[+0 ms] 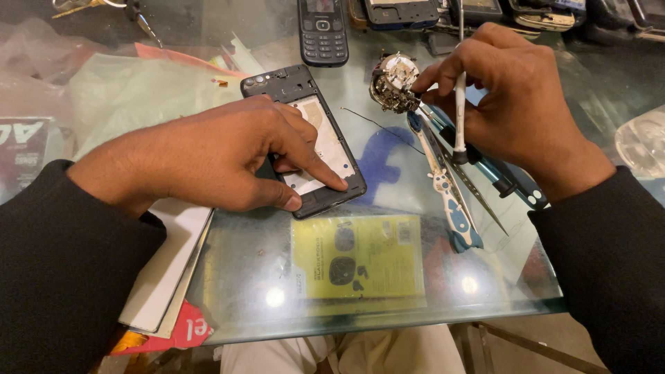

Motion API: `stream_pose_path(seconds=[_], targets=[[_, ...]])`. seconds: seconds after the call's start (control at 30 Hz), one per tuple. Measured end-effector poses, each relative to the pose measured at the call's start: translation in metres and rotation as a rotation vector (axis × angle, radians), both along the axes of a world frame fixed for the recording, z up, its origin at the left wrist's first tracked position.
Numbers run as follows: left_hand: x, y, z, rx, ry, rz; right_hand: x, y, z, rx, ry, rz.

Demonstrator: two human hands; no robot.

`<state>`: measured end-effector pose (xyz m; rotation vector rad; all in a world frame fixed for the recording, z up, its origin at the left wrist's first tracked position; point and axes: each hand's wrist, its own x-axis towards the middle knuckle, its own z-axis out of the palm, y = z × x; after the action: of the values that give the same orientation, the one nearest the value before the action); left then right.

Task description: The person uses a small screwdriver to remove screws from a disassembled mobile phone chassis on a glass workbench. They then place the screws into a magnetic holder and continue to unscrew additional fasteners from the device.

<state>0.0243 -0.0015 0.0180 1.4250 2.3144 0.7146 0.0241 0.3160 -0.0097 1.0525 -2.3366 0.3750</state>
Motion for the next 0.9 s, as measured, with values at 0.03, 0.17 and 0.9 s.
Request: stream_pose_path(seconds=[0.03,0.17,0.9], targets=[[0.0,0.0,0.0,0.04,0.027,-0.032,-0.001,0.001,-0.001,-0.004,0.004,0.012],[0.0,0.001,0.001,-0.08,-0.054,0.061,-0.003,0.007,-0.01,-0.034,-0.074,-0.033],[0.002,0.004,0.004,-0.1,-0.078,0.083,-0.001,0.006,-0.008,0.097,-0.027,-0.113]])
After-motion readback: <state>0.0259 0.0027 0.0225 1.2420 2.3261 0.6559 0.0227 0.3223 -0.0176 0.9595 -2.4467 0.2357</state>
